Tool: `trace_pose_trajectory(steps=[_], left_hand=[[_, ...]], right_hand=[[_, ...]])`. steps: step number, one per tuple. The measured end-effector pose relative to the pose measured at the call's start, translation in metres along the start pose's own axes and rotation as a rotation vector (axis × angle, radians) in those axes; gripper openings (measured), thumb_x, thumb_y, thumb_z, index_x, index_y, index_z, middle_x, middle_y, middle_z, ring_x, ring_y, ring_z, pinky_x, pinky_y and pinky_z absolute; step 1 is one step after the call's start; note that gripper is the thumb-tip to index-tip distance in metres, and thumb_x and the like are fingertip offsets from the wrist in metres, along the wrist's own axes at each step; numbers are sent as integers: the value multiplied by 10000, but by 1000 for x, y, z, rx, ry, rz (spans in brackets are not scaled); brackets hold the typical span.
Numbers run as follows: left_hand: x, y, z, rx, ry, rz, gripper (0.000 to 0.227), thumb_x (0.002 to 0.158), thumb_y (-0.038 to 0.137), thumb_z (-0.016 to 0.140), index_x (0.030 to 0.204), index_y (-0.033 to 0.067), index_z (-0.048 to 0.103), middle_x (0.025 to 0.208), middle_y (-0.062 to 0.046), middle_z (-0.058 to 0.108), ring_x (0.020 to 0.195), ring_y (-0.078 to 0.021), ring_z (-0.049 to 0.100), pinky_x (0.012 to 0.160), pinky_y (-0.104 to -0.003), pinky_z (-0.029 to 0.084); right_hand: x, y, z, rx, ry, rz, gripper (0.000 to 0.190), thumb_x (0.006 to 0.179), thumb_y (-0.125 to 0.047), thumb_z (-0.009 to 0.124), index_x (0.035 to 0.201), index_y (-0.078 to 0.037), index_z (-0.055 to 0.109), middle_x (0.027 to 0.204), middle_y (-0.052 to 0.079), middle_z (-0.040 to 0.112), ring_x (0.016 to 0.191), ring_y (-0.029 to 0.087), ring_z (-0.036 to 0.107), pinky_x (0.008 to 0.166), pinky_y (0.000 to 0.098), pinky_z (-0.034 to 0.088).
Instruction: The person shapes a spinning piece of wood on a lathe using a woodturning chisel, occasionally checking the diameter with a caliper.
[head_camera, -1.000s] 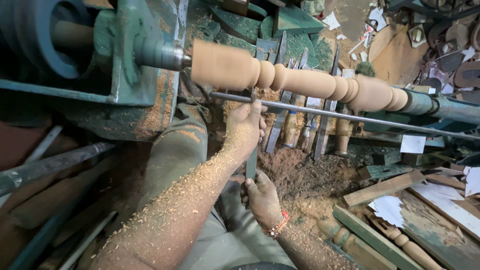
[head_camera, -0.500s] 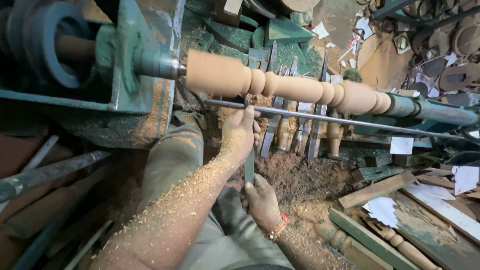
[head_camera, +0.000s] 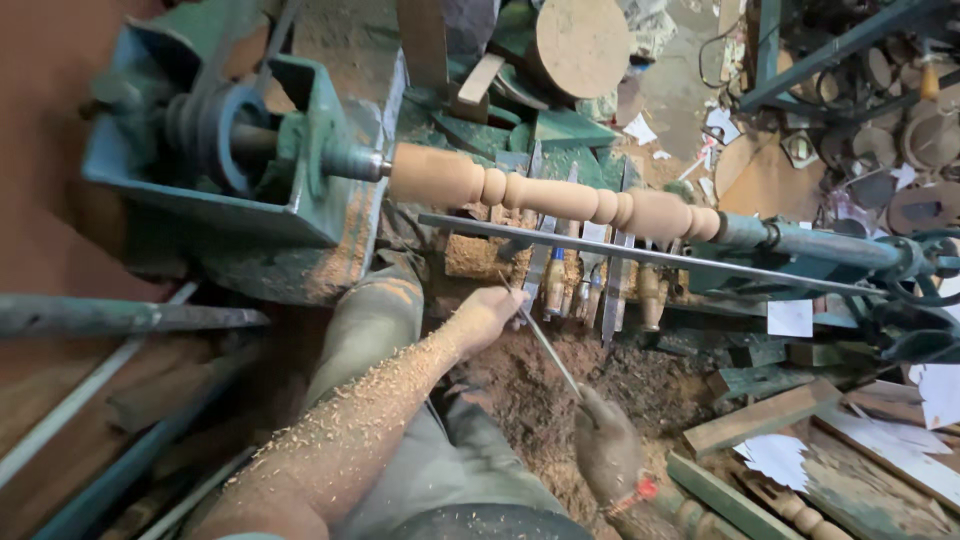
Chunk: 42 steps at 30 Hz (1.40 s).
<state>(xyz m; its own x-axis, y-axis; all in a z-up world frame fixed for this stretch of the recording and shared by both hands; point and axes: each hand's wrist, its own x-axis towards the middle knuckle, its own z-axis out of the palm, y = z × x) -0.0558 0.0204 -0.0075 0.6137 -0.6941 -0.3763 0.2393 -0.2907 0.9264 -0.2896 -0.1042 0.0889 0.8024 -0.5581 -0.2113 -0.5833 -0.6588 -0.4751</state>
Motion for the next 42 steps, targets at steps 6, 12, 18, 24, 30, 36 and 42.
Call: trace_pose_trajectory(steps=[6,12,18,24,30,36,42], left_hand=[[-62,17,-19,442,151,375,416,998,363,597,1250,49,702,1184,-196,715,1121,-374,658,962,-453,490],[-154,40,-72,925,354,36,478,968,508,537,1260,167,701,1267,-121,712,1211,-327,637,1095,-439,466],[-170,31,-55,1206,427,87,513,1007,503,481,1330,142,650,1389,-130,609,1384,-311,473,1148,-514,298],[-148,30,-42,1347,443,158,503,991,495,475,1271,120,662,1413,-115,609,1368,-303,485,1124,-584,274],[-125,46,-10,1405,485,247,453,978,486,518,1246,178,715,1210,-95,702,1275,-303,573,1167,-601,299],[-40,49,59,627,322,261,402,1017,387,543,1257,102,697,1224,-126,717,1176,-297,649,1017,-397,491],[51,31,109,-449,123,-36,458,1105,332,435,1363,-3,611,1155,-159,718,971,-219,669,896,-360,549]], right_hand=[[-25,31,-38,-49,136,-148,453,797,-76,660,1248,-114,657,952,170,646,869,392,651,756,469,540],[-51,65,-55,11,91,-106,438,803,-107,710,1238,-103,658,983,177,659,892,393,654,767,469,542],[-72,103,-57,83,108,-101,455,775,-86,701,1228,-81,657,961,165,668,904,365,652,811,453,533],[-82,124,-61,118,159,93,418,807,-151,741,1220,-103,688,900,170,668,851,358,657,776,452,529],[-72,132,-54,400,90,6,312,912,-195,674,1195,-65,683,854,109,722,737,216,700,680,370,541],[-28,100,-14,770,-195,292,227,977,-192,590,1138,-70,693,709,-22,539,592,89,483,518,285,429],[13,68,23,896,-264,297,242,1039,-232,516,983,-67,684,677,-32,539,582,77,461,516,266,410]])
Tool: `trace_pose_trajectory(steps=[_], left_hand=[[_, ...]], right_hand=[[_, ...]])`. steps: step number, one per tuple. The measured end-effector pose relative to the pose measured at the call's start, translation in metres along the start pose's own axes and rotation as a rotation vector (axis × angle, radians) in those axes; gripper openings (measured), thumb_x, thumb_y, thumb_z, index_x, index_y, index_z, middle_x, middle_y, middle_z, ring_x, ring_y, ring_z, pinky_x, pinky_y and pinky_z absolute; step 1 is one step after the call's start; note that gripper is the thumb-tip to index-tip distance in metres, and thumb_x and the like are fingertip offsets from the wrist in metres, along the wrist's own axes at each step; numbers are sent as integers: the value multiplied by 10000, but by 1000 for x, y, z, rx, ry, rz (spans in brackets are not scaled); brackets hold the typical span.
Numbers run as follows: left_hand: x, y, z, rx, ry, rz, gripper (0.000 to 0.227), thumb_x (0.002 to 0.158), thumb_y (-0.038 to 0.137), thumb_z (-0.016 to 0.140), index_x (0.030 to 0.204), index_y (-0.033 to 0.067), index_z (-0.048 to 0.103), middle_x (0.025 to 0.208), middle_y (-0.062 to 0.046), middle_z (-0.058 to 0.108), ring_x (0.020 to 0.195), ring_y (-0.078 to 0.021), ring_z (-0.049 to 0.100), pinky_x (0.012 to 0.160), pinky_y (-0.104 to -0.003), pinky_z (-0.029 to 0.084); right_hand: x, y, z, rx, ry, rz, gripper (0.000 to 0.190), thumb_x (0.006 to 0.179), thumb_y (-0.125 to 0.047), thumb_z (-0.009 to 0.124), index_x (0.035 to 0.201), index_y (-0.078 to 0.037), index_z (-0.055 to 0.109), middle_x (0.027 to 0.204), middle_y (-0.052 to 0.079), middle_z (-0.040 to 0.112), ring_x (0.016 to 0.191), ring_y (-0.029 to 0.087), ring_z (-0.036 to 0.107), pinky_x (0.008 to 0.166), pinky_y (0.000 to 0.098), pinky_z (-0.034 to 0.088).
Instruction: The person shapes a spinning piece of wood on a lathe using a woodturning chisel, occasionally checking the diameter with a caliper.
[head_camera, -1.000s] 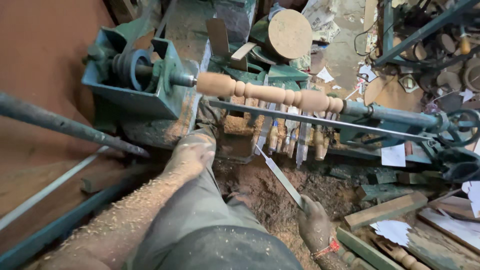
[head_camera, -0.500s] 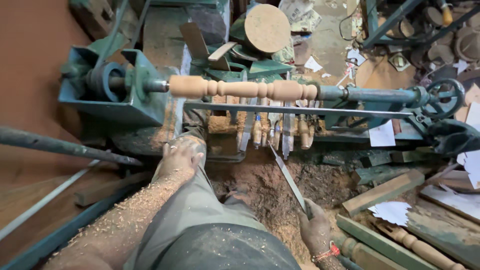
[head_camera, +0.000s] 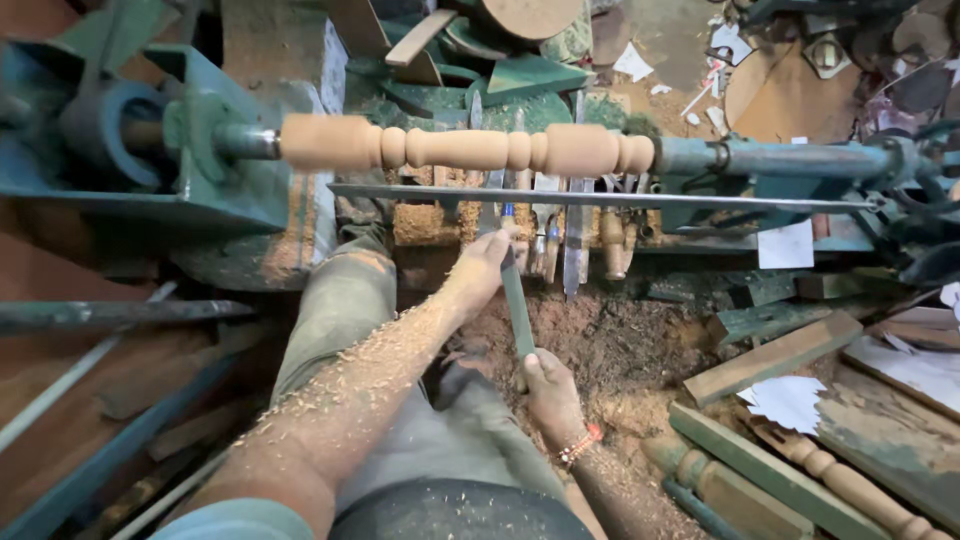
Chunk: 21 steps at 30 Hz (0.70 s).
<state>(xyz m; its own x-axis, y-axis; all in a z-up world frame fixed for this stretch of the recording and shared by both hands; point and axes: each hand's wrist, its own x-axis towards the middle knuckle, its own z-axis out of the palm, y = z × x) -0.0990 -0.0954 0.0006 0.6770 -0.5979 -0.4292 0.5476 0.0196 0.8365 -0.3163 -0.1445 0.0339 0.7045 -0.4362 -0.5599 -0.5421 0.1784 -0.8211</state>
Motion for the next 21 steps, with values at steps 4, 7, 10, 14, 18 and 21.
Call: trace_pose_trajectory(steps=[4,7,10,14,18,21], left_hand=[[30,-8,1,-117,-15,-44,461,1095,306,427,1384,-26,563,1143,-114,727,929,-169,645,858,-334,550],[37,-8,2,-172,-27,-36,443,1083,284,430,1382,-20,550,1143,-88,733,959,-153,681,889,-304,554],[34,-7,3,-194,-34,-44,432,1092,271,420,1391,-15,542,1127,-97,721,941,-144,662,861,-301,548],[32,-1,13,-249,-73,10,425,1111,267,441,1367,-52,552,1076,-140,717,916,-165,670,811,-302,568],[37,10,8,-177,-19,-43,431,1111,293,412,1351,-37,552,1026,-129,698,876,-156,667,715,-292,566],[42,19,4,-253,-44,-109,428,1091,325,401,1349,5,520,1034,-104,688,865,-158,680,681,-298,576]], right_hand=[[23,3,11,-78,-5,36,355,1088,-269,470,837,-48,591,672,-26,517,576,86,465,520,267,410],[30,5,10,-30,2,189,324,1057,-280,465,837,-76,585,640,-21,500,529,99,440,486,280,381],[34,7,8,46,-3,224,269,1039,-269,470,890,-95,610,640,-25,502,529,93,438,484,275,376],[38,6,7,49,10,113,294,1058,-289,474,918,-80,624,647,-26,506,538,77,457,496,255,397],[44,-3,19,-30,12,194,299,1049,-306,476,885,-86,596,658,-18,551,537,78,489,492,252,420],[46,-12,34,102,-6,321,302,1050,-326,470,870,-92,534,634,-12,515,499,99,467,448,272,398]])
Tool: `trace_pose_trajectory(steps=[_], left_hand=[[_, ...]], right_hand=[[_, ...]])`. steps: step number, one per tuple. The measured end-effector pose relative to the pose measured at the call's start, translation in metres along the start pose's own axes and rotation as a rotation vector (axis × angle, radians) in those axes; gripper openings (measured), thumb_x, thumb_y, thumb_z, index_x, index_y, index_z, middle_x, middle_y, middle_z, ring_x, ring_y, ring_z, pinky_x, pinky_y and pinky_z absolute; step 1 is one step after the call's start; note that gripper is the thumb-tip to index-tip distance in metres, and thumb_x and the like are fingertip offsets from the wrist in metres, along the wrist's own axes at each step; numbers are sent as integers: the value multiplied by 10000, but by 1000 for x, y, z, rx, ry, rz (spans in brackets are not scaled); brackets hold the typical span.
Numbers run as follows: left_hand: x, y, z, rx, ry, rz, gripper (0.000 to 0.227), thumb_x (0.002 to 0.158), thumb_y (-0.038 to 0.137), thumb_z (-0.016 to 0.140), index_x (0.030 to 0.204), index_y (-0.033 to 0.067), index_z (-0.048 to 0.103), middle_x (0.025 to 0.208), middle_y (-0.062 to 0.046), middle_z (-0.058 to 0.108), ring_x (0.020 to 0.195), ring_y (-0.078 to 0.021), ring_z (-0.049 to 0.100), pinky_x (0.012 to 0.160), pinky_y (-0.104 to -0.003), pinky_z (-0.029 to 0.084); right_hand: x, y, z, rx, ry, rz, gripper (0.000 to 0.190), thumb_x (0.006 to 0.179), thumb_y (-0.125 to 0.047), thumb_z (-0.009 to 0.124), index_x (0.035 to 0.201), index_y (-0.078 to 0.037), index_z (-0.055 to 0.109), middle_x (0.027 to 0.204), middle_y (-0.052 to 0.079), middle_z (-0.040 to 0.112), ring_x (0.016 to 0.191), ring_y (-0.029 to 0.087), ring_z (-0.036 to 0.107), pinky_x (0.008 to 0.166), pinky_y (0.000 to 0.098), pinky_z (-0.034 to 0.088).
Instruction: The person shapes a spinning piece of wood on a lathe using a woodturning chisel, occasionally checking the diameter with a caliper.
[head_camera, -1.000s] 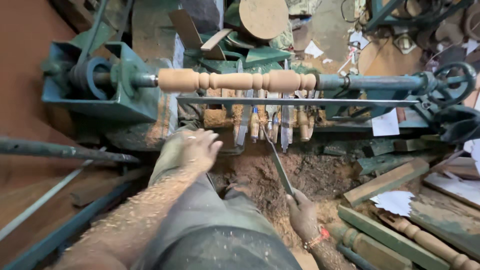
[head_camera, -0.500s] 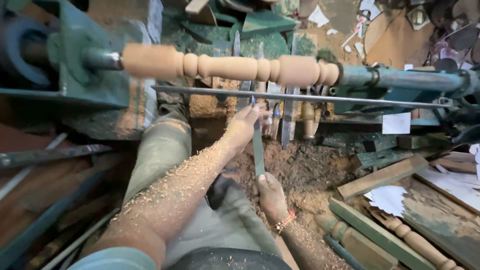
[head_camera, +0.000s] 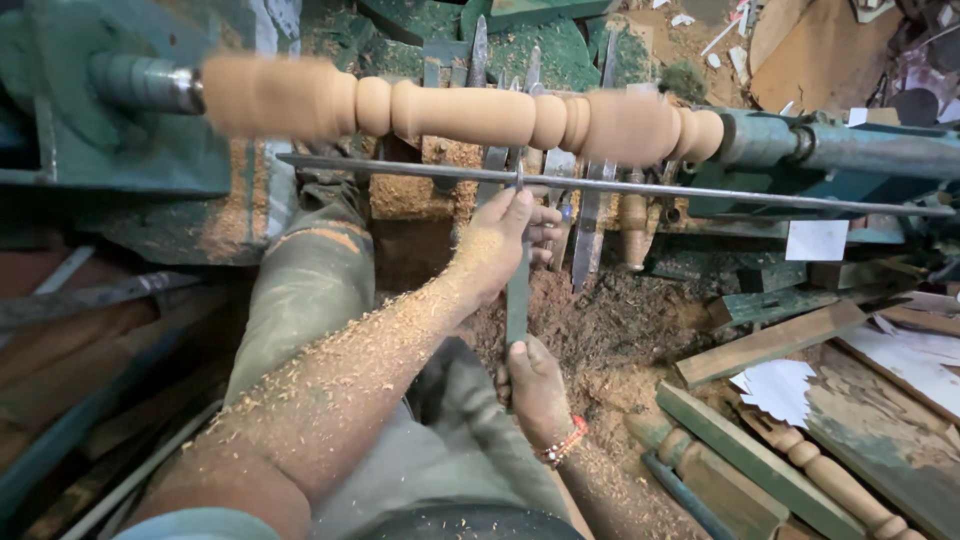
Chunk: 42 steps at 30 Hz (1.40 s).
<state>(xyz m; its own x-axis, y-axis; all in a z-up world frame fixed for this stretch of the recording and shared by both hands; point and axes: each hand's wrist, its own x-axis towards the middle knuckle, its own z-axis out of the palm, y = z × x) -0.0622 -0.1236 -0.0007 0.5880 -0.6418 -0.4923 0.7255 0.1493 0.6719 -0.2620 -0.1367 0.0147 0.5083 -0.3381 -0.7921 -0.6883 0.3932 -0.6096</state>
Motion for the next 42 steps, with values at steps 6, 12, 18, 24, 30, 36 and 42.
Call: trace_pose_trajectory(steps=[6,12,18,24,30,36,42], left_hand=[[-2,17,-8,47,-3,-102,472,1083,382,396,1353,24,543,922,-115,649,733,-157,649,596,-301,575],[0,26,-6,173,74,-100,433,1067,370,447,1241,21,638,767,-70,648,569,-110,594,490,-270,491],[1,29,-7,162,61,-94,403,1069,351,472,1202,14,650,742,-56,633,533,-93,558,462,-260,476],[2,30,-7,120,73,-117,383,1067,329,488,1169,-3,649,711,-52,615,495,-84,523,434,-250,440],[0,34,-6,114,65,-112,377,1067,321,495,1161,-10,647,693,-33,590,485,-72,493,425,-244,423],[0,38,-5,168,72,-115,374,1061,317,493,1151,2,672,695,-21,601,491,-62,501,436,-237,434],[2,39,-1,158,115,-130,351,1058,301,514,1107,-1,686,671,-22,602,468,-67,500,417,-241,423]], right_hand=[[2,0,28,105,-39,-42,292,1074,-306,437,884,-99,517,632,-20,498,491,93,445,444,264,405],[5,-2,46,237,-33,-36,260,1083,-268,422,917,-101,531,650,-35,469,513,79,410,454,253,371],[1,-9,56,281,-30,19,264,1092,-271,403,931,-88,505,631,-6,471,504,103,431,456,264,388],[4,-7,61,319,-49,14,247,1089,-269,395,973,-94,523,630,-8,471,488,106,423,439,272,384],[5,-8,64,277,-23,-14,296,1076,-234,397,1073,-70,643,636,-17,488,488,91,424,441,258,386],[7,-10,63,213,-37,-65,344,1088,-236,397,1139,-72,695,644,-33,469,507,70,398,462,242,381],[10,-6,66,326,-43,-38,284,1106,-270,420,958,-59,538,629,-1,485,495,103,443,449,266,398]])
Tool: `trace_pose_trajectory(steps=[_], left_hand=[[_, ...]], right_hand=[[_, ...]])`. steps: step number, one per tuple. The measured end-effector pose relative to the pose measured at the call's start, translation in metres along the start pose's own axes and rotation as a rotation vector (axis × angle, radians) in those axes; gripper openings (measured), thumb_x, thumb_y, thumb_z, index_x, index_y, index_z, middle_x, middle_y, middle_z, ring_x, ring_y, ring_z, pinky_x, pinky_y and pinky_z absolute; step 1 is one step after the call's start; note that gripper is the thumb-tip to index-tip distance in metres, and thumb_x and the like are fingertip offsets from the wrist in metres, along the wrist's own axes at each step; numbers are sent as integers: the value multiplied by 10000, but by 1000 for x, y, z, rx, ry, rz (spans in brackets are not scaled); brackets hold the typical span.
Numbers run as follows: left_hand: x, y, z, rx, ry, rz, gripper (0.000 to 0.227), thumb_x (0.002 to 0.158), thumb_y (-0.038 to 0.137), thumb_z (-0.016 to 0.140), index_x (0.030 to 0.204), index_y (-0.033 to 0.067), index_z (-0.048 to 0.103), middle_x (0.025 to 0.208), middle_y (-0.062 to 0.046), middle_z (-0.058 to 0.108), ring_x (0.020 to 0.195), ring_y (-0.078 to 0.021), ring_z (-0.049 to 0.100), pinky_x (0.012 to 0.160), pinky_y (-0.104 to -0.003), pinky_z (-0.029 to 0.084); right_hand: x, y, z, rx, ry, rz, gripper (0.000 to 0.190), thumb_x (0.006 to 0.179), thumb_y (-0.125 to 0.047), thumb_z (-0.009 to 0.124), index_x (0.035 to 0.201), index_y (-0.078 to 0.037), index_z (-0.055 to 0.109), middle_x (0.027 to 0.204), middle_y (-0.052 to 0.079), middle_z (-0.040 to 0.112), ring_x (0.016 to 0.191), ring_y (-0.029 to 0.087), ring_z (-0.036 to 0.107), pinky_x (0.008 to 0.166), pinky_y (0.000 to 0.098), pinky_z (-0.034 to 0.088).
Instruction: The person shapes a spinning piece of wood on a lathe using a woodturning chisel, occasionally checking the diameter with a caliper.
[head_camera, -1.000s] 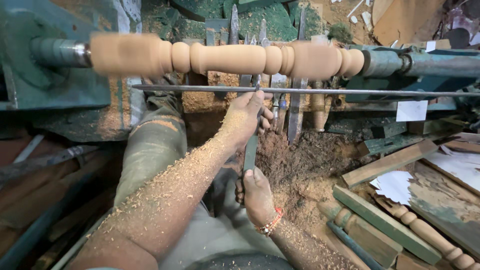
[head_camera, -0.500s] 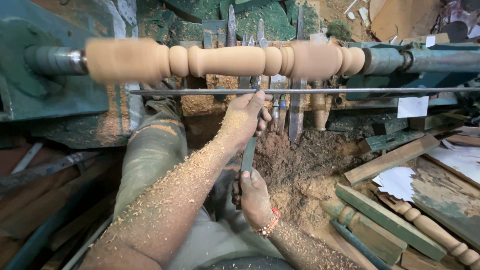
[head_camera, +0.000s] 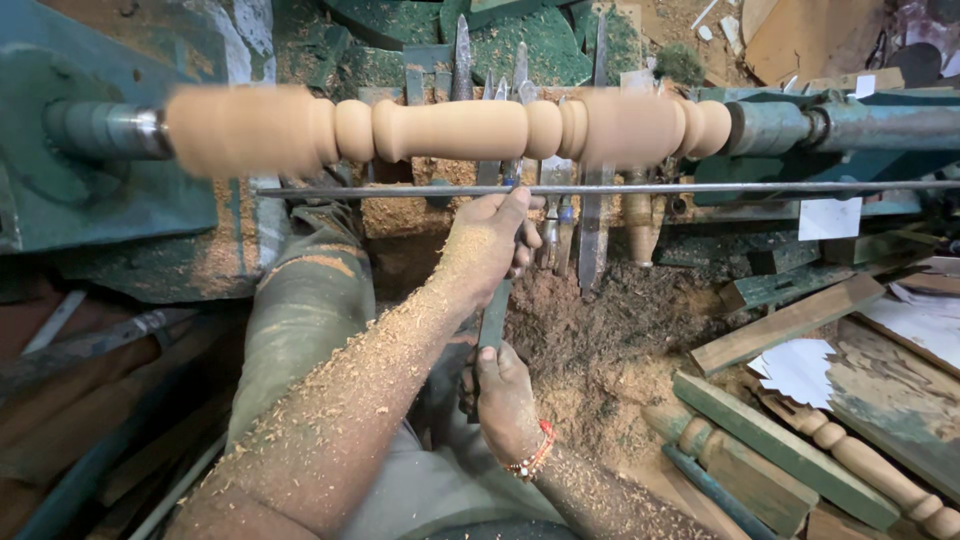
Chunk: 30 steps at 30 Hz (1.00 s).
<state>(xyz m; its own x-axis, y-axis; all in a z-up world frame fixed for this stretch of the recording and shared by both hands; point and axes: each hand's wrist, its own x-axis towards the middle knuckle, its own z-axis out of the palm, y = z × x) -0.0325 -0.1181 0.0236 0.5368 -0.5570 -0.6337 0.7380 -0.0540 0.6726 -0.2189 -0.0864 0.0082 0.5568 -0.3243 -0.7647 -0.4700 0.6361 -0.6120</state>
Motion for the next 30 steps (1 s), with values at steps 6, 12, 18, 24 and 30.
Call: trace_pose_trajectory(steps=[6,12,18,24,30], left_hand=[[5,-3,1,-2,8,-3,361,1053,291,515,1105,-26,679,671,-27,612,451,-74,499,405,-247,411],[5,-11,3,43,-13,95,410,1089,295,455,1171,-46,669,722,-37,631,534,-95,574,496,-256,482],[3,-22,6,-47,-61,64,433,1086,330,417,1275,-11,605,768,-55,616,628,-114,600,578,-287,560],[12,-30,-1,100,-122,225,439,1112,309,413,1273,-43,621,915,-54,690,877,-117,685,840,-276,609],[11,-26,-2,183,-79,194,440,1076,327,458,1239,-27,662,854,-53,712,810,-118,678,752,-286,600]], right_hand=[[3,-2,-1,-48,59,89,292,1083,-274,407,948,-67,563,628,-6,481,483,98,428,435,265,386],[2,-13,-16,-159,104,93,268,1076,-271,436,940,-71,552,613,0,473,477,103,430,426,271,380],[0,-26,-40,-272,38,51,259,1070,-258,437,900,-80,516,640,-13,521,494,95,458,445,259,399],[3,-23,-55,-356,61,52,277,1071,-272,431,864,-99,498,640,-13,514,487,101,445,438,266,396],[7,-20,-62,-348,39,-9,270,1077,-277,432,921,-91,550,656,-19,505,536,91,438,483,247,378]])
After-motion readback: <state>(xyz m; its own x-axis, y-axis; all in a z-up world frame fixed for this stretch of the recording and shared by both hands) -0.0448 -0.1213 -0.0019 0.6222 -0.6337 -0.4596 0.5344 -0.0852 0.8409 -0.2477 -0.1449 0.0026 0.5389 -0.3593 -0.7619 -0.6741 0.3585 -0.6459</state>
